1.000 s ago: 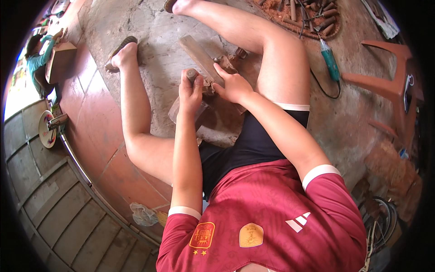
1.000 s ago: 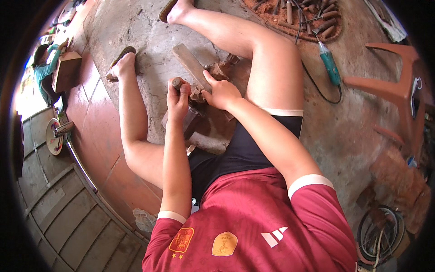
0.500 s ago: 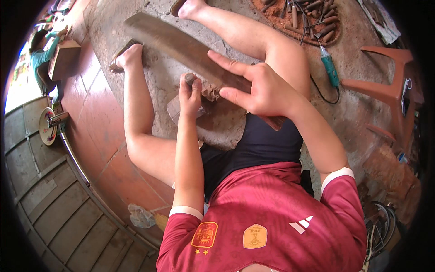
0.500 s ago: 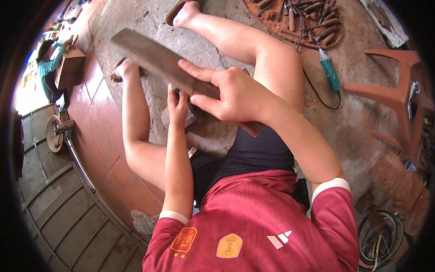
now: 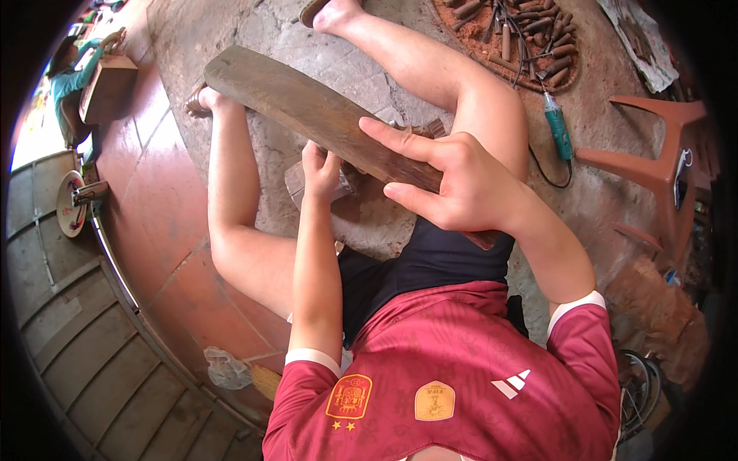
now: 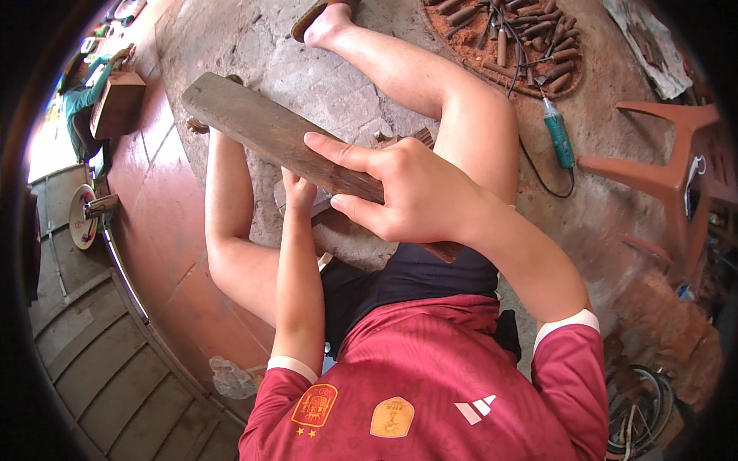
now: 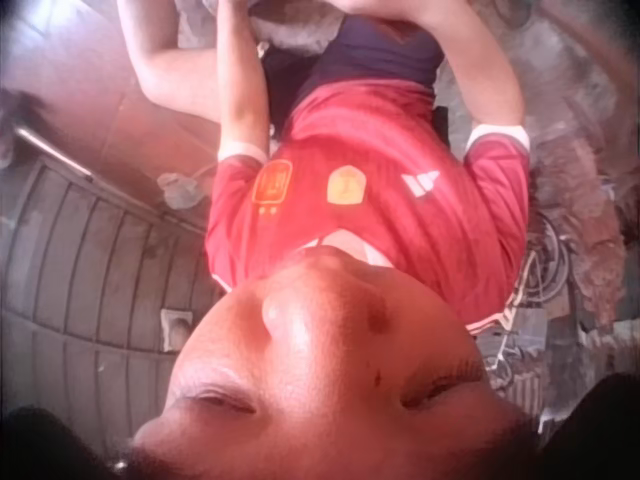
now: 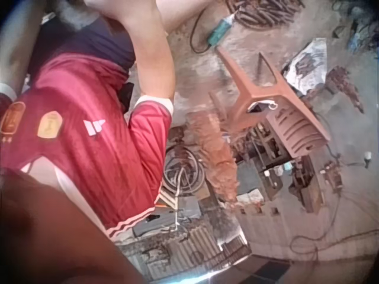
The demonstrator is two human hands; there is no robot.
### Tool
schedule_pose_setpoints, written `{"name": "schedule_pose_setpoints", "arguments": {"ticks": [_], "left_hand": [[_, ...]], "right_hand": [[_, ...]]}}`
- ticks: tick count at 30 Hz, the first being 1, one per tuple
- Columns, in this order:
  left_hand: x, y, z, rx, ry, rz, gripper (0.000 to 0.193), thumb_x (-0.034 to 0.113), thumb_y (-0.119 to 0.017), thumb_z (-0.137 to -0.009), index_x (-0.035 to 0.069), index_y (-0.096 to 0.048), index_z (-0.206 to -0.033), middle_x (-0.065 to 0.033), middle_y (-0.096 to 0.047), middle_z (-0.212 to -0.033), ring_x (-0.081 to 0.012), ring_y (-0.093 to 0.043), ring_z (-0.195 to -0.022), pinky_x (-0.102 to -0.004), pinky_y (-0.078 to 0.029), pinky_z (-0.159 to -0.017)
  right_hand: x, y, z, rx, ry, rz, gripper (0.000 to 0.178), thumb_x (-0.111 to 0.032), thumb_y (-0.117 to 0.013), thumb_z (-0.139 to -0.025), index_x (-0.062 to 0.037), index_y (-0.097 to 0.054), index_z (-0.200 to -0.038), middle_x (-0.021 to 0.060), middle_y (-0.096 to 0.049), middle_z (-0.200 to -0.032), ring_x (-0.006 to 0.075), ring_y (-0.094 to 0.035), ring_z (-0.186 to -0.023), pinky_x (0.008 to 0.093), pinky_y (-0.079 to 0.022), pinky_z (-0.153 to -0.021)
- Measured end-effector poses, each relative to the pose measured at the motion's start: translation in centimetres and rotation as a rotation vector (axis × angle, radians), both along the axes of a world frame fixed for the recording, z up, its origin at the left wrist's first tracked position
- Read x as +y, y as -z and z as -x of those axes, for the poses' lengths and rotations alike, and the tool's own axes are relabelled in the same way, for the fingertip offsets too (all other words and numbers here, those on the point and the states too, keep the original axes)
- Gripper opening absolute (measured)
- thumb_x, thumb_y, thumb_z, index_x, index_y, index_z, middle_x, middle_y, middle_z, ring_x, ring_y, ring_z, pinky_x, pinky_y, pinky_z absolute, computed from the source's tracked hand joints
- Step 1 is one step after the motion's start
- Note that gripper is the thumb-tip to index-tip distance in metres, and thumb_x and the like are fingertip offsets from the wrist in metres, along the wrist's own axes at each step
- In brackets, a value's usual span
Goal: The person sits on the floor and uses a chisel and a wooden mallet to carve a piece of wood held between their legs. They repeatedly strike the chisel to shape the wood, occasionally adjusting the tool's position.
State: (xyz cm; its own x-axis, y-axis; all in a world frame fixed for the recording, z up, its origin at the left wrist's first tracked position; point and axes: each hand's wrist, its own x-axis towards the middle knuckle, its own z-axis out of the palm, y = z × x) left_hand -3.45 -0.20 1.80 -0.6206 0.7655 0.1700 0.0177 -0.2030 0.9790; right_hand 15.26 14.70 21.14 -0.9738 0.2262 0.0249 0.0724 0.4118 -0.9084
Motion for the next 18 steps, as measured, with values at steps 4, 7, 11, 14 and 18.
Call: {"name": "schedule_pose_setpoints", "arguments": {"ticks": [4,7,11,14,18], "left_hand": [[0.3,-0.6,-0.5,0.052,0.036,0.05,0.02,0.015,-0.058,-0.096,-0.002,-0.061,-0.106,-0.0055,-0.069,-0.093,-0.0129,-0.064,-0.086,-0.0281,-0.05,-0.076],[0.6,-0.5,-0.2,0.088,0.038,0.076,0.019,0.011,-0.056,-0.094,-0.003,-0.063,-0.104,-0.0056,-0.069,-0.096,-0.0139,-0.064,-0.087,-0.0291,-0.05,-0.078],[0.5,0.3,0.2,0.085,-0.02,0.108,0.018,0.009,-0.055,-0.093,-0.003,-0.065,-0.102,-0.007,-0.07,-0.097,-0.0147,-0.064,-0.089,-0.0297,-0.051,-0.08],[0.2,0.4,0.1,0.042,-0.003,0.128,0.019,0.005,-0.053,-0.09,-0.004,-0.064,-0.102,-0.009,-0.071,-0.096,-0.0163,-0.065,-0.088,-0.0315,-0.051,-0.079],[0.9,1.4,0.3,0.233,0.013,0.201,0.029,0.001,-0.051,-0.078,-0.002,-0.064,-0.103,-0.017,-0.07,-0.098,-0.0268,-0.066,-0.091,-0.0382,-0.052,-0.083]], "right_hand": [[-0.4,1.1,-0.2,0.106,0.032,-0.015,0.065,-0.017,-0.066,-0.084,-0.0129,-0.044,-0.145,0.0206,-0.065,-0.068,0.0299,-0.065,-0.054,0.036,-0.053,-0.058],[-0.3,0.7,-0.6,0.031,0.014,-0.046,0.065,-0.017,-0.067,-0.084,-0.0126,-0.044,-0.145,0.0208,-0.065,-0.068,0.03,-0.065,-0.055,0.0358,-0.053,-0.059],[0.0,-0.4,-1.0,-0.041,0.004,-0.054,0.066,-0.011,-0.069,-0.082,-0.011,-0.045,-0.144,0.0189,-0.069,-0.081,0.0254,-0.065,-0.06,0.0326,-0.053,-0.065],[-0.2,-1.8,-1.2,-0.065,0.009,-0.089,0.067,-0.007,-0.07,-0.081,-0.0097,-0.046,-0.144,0.0186,-0.07,-0.083,0.025,-0.064,-0.061,0.0317,-0.051,-0.065],[-1.3,-0.8,-1.4,0.04,0.062,-0.197,0.068,-0.016,-0.071,-0.082,-0.0105,-0.044,-0.145,0.022,-0.062,-0.066,0.0343,-0.065,-0.059,0.0405,-0.051,-0.058]]}}
